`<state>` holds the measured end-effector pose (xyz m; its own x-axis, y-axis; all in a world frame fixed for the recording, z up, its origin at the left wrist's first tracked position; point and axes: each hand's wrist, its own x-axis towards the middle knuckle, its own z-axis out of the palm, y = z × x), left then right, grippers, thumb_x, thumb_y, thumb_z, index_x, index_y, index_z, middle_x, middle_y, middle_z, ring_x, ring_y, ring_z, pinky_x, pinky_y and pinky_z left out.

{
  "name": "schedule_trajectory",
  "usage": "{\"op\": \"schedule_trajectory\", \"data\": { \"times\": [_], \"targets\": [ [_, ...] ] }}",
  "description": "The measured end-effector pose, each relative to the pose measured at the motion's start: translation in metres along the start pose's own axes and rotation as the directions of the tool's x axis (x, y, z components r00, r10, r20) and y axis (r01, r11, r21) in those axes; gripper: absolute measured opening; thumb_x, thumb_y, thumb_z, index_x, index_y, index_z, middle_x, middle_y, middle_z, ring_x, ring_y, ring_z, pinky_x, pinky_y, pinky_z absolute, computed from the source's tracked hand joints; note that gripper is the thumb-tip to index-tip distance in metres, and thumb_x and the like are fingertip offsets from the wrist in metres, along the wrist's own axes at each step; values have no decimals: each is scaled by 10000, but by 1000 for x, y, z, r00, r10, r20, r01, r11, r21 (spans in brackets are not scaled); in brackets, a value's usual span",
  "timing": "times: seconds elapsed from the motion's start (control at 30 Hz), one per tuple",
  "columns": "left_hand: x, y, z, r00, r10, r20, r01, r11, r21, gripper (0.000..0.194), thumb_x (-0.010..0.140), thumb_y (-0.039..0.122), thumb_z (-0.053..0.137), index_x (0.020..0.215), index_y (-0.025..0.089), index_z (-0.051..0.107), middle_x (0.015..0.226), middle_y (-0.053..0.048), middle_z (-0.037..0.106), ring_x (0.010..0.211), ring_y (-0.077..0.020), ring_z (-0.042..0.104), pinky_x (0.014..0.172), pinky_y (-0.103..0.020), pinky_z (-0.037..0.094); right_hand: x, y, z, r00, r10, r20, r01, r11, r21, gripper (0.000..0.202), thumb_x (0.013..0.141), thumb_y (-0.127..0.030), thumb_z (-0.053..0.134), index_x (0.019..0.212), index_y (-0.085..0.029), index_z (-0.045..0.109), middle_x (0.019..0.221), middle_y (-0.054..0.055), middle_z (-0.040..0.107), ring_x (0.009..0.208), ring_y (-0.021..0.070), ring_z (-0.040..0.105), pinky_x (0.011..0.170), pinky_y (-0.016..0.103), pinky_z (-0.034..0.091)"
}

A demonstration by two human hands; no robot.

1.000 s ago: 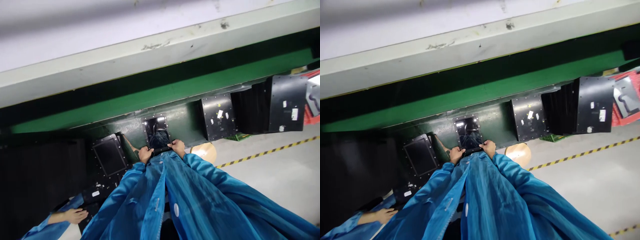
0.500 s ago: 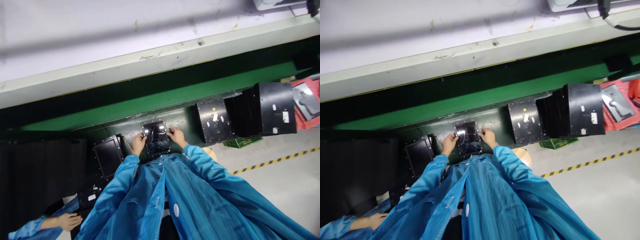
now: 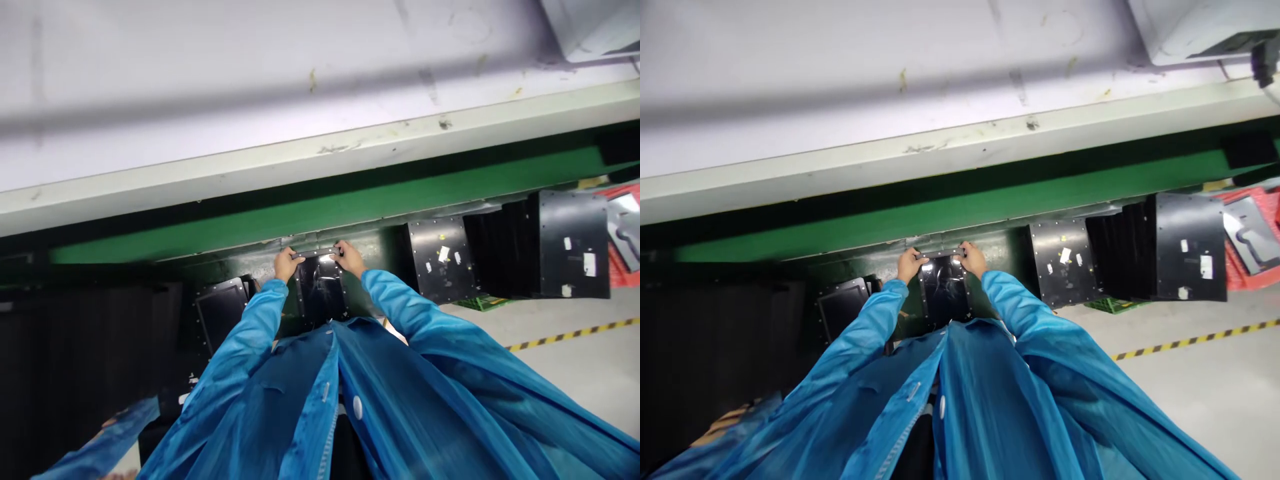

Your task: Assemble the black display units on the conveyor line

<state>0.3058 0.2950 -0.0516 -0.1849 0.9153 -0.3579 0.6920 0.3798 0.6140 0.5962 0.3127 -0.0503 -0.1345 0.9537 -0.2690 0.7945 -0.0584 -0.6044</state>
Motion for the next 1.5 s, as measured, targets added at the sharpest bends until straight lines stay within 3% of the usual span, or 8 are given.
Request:
{"op": "schedule_trajectory", "data": {
  "times": [0.37,0.53,0.7,0.83,1.03,1.2,1.33,1.5],
  "targets": [
    [-6,19,-4,1000,-21,-21,21,999,31,276,878,397,855,1071,236,742,952,-44,759,933,-246,696,876,-333,463,7,-12,-10,998,56,26,-56,998,-4,304,861,-415,753,1103,-240,697,816,-12,692,788,207,645,740,284,450],
    [-55,37,-21,992,48,-120,-49,999,-5,262,943,279,777,1196,213,753,1256,-158,741,1196,-306,683,1066,-412,484,12,-20,-26,999,31,16,-31,999,-30,337,900,-460,709,1127,-210,719,837,24,736,828,236,701,780,312,502],
    [-161,-31,-47,838,-127,-531,261,948,184,814,893,442,819,1600,167,523,1740,-297,350,1651,-472,244,1279,-672,266,-24,-22,-24,997,-4,-74,7,999,44,410,898,-441,709,1210,-176,741,964,101,797,917,272,740,876,366,545],
    [-208,-85,-64,780,-349,-519,525,817,240,1117,827,427,861,1729,111,283,1778,-379,185,1666,-542,163,1249,-784,227,-76,-30,6,985,52,-164,11,932,364,409,939,-509,615,1088,-156,758,1009,157,808,897,270,750,884,391,588],
    [-254,-80,-107,808,-283,-517,417,895,161,737,890,222,684,1612,153,549,1596,-272,584,1493,-458,544,1196,-572,463,-133,-83,62,971,-29,235,-103,842,529,382,894,-559,727,969,-192,802,955,87,826,837,236,760,852,395,637],
    [-290,-60,-152,812,-342,-473,115,888,-445,422,821,400,821,1206,231,795,1062,-109,828,1092,-348,778,981,-464,620,-157,-109,74,915,-141,378,-138,771,622,409,902,-588,779,1074,-222,842,1089,69,837,992,236,773,975,399,615],
    [-249,-26,-109,935,-271,-229,9,662,-749,451,728,429,908,1084,177,794,998,-90,824,971,-266,788,919,-388,637,-159,-98,65,960,-16,278,-209,620,756,621,935,-774,646,1084,-195,814,1035,79,827,999,259,765,944,384,613],
    [-182,12,-17,952,-274,-134,112,722,-683,354,852,326,806,1163,157,794,1062,-103,831,1085,-243,774,973,-358,606,-146,-60,47,917,400,0,-310,710,633,548,977,-680,587,1066,-176,783,1034,116,823,1016,298,766,902,371,606]
  ]
}}
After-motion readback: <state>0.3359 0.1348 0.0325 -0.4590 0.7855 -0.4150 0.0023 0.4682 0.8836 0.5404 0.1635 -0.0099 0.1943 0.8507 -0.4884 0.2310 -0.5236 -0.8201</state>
